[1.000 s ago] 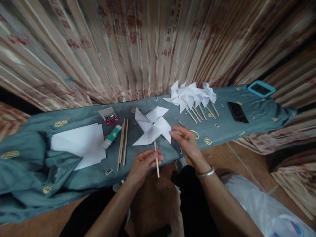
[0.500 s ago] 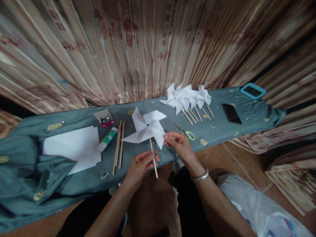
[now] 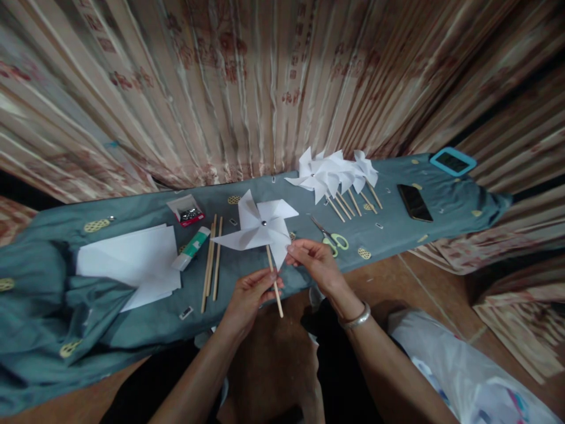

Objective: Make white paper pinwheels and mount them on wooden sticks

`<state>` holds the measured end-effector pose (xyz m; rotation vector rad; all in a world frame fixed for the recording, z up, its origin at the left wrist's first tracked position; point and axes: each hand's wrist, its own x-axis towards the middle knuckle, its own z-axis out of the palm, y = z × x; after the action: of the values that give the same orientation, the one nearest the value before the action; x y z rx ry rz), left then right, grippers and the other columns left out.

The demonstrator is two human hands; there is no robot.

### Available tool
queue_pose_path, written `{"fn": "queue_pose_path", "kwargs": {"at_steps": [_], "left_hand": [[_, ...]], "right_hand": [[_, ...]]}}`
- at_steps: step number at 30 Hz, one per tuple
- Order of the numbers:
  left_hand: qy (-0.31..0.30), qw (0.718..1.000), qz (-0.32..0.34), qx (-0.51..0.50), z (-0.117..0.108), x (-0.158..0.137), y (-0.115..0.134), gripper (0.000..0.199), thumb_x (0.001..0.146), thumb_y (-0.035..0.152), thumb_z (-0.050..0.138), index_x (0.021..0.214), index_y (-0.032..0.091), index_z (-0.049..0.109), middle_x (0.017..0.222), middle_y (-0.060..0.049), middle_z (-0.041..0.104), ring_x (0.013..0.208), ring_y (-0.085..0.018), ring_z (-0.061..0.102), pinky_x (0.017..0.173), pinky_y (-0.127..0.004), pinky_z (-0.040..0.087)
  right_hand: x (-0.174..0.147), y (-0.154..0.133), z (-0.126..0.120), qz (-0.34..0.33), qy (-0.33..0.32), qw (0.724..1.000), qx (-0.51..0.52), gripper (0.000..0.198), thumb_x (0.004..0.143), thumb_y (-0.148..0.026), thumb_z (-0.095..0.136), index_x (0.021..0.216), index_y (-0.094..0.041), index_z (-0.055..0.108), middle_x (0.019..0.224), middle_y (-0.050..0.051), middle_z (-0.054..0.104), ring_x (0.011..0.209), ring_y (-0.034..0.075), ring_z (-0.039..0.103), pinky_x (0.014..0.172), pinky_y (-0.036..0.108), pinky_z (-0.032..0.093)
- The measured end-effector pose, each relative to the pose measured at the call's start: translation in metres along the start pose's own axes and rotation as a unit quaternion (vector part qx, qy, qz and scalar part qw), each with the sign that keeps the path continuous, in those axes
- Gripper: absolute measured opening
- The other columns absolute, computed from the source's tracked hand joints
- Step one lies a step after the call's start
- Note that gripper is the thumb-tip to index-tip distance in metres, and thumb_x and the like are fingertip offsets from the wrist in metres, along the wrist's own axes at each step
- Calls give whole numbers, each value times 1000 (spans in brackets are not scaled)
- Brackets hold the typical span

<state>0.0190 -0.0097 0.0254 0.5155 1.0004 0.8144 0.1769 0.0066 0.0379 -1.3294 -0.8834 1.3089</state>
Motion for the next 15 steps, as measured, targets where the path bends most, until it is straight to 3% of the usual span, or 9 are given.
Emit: {"fn": "queue_pose_path", "kwargs": {"at_steps": [15], "left_hand": [[-3, 1000, 2, 5, -1, 0, -2, 48, 43, 46, 91, 76, 13, 77, 66, -5, 70, 63, -11, 62, 61, -21, 54]], "right_hand": [[-2, -2, 0, 18, -2, 1000, 24, 37, 54, -53, 83, 65, -20, 70, 56, -2, 68, 52, 9, 59, 54, 22, 45]]}}
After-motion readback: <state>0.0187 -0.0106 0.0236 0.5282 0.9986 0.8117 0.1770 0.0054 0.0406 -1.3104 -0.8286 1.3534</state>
